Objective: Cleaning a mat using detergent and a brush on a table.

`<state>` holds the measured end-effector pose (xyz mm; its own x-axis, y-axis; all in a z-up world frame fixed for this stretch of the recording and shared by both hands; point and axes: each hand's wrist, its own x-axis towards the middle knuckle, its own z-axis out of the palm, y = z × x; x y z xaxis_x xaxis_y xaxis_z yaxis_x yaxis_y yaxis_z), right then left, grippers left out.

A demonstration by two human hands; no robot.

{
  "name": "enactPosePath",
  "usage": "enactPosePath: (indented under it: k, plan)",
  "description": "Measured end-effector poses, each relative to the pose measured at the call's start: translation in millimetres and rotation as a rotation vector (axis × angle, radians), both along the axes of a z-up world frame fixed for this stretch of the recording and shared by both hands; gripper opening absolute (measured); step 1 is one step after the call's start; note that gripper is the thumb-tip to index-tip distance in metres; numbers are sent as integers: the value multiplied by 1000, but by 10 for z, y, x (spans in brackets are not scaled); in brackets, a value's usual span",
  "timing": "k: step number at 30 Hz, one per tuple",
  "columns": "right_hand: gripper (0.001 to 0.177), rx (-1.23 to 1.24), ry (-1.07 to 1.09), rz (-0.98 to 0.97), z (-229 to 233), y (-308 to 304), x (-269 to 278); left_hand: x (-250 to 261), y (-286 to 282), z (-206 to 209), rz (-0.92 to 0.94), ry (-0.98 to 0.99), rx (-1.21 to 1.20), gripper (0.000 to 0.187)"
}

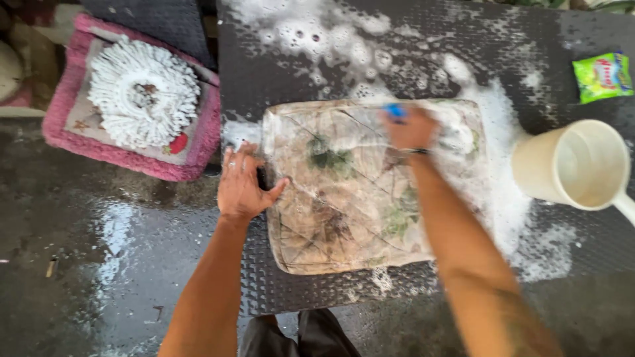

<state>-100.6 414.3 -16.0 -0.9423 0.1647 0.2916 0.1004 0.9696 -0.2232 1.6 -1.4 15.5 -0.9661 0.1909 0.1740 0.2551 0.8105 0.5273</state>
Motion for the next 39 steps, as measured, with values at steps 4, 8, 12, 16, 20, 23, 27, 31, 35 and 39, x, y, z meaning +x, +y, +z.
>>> enactPosePath:
  k: [4, 8, 12, 16, 20, 23, 27, 31, 35, 39]
  plan:
    - [62, 270, 18, -229, 57, 747, 196, -17, 4, 39, 8, -11, 21, 71]
    - [59, 144, -11, -340, -68, 459, 27, -37, -13, 46, 6, -45, -12, 71]
    - [44, -58, 40, -114, -151, -695, -149, -31, -3, 21, 1, -79, -30, 71]
    - [41, -206, -151, 67, 77, -2000, -37, -33, -24, 22, -11, -85, -69, 71]
    - [44, -43, -140, 286, 387, -2590, 57, -36, 5, -23, -11, -47, -22, 73]
    - [51, -12, -161, 349, 240, -2340, 78, -20, -13, -12, -27, -67, -53, 73]
    - [51, 105, -309, 271, 469, -1497, 192, -48, -9, -23, -80, -77, -137, 74]
    - [45, 11, -43, 97, 38, -60, 331, -79, 27, 56, -78, -109, -170, 77]
    - [54, 136, 17, -166, 86, 565, 489, -68, -10, -5, -57, -140, -143, 92]
    - [49, 171, -30, -329, 58, 196, 413, -60, -8, -59, -59, -120, -185, 102]
